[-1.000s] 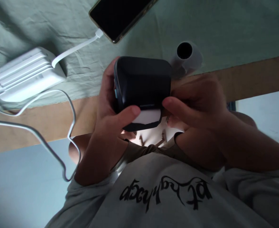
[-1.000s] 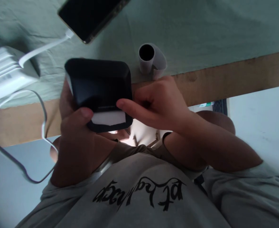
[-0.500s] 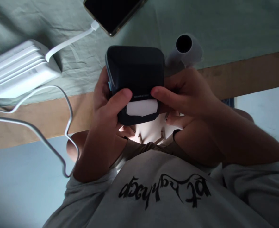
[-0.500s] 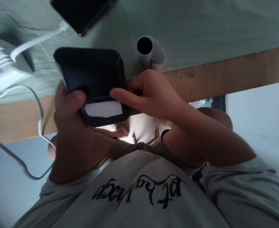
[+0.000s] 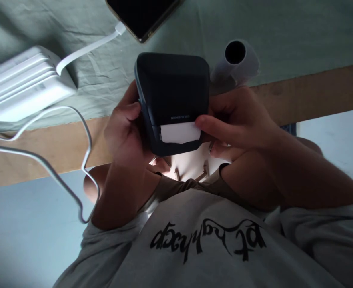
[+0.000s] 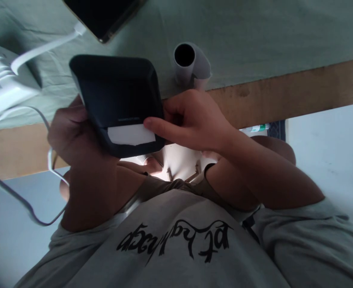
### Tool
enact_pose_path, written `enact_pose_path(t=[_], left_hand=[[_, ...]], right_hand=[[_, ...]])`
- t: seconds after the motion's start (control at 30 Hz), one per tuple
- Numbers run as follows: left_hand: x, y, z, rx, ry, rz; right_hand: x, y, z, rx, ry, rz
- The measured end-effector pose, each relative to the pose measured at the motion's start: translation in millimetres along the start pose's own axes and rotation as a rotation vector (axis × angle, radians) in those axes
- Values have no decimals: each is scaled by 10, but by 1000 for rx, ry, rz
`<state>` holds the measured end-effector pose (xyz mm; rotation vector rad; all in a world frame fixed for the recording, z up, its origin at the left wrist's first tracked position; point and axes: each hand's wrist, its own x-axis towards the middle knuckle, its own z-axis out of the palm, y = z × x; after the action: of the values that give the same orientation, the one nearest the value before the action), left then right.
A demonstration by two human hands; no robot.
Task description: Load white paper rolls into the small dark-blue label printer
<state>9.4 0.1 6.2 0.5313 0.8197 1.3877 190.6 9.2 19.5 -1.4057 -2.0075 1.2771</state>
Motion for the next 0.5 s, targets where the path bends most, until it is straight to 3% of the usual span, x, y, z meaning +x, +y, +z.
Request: enact_pose_path(t=[0.2,0.37,0.5], left_hand=[[14,3,-22,42,-26,-33],[6,15,-22,79,-32,-20],[-4,2,-55,59,-40,-17]], right_hand=[[5,-39,-29,30,-16,38],[-12,-160,-65,-1,174,19],[-15,-220,-115,-97,82,-48]])
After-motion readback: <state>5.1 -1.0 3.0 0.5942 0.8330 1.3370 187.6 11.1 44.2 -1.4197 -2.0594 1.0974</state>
